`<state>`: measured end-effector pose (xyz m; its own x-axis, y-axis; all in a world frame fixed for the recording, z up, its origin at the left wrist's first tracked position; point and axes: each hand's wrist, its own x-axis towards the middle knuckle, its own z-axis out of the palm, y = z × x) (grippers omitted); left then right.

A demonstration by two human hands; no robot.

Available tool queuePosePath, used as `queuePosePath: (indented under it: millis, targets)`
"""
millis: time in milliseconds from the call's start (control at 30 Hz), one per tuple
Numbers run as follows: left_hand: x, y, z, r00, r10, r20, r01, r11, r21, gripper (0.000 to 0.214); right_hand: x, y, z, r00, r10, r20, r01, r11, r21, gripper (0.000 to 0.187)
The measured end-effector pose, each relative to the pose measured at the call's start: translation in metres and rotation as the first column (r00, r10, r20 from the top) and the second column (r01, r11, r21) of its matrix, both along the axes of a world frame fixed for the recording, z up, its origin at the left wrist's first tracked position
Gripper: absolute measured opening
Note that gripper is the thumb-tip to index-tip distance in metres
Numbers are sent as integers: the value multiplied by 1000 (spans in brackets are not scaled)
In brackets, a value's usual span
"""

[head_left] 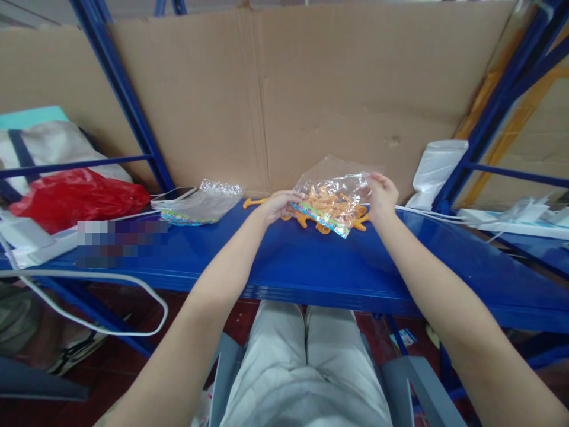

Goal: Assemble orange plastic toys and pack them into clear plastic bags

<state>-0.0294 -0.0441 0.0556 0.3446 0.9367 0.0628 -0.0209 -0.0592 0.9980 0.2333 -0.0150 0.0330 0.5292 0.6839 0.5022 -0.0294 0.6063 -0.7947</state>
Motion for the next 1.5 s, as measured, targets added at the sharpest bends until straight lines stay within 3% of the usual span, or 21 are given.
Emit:
queuePosePath:
  millis: [200,500,633,767,867,1000,1133,1300,1500]
  targets:
    - [-1,2,1,999,20,45,-20,1000,-1,41,5,0,1,993,101,55,-102,994,29,38]
    - [-9,6,1,986,-132,100,135,990,-27,34,-17,-24,8,988,157,-8,-156,981,-114,20]
    - [-4,2,1,995,-39,91,40,999,-7,26,-35,-36,5,958,279,66,-261,944,-201,15]
    - [0,3,-3,984,116,136,-120,993,17,12,-50,-46,0,877,455,154,-403,871,-283,17]
    - [1,7,-6,960,222,170,-230,973,29,7,-55,-49,-2,844,501,191,-426,843,-328,17]
    - [0,11,-7,949,260,177,-270,962,33,21,-55,-51,-2,836,500,225,-414,845,-340,18]
    - [-4,14,-4,958,216,189,-215,976,-23,42,-54,-49,-2,851,475,225,-401,863,-307,21]
    - [-9,16,-3,971,132,199,-121,990,-69,50,-39,-31,-4,963,228,143,-207,967,-149,33]
    - [-4,9,-2,976,59,211,-49,997,-53,41,-16,-9,-4,999,44,14,-43,994,-102,51]
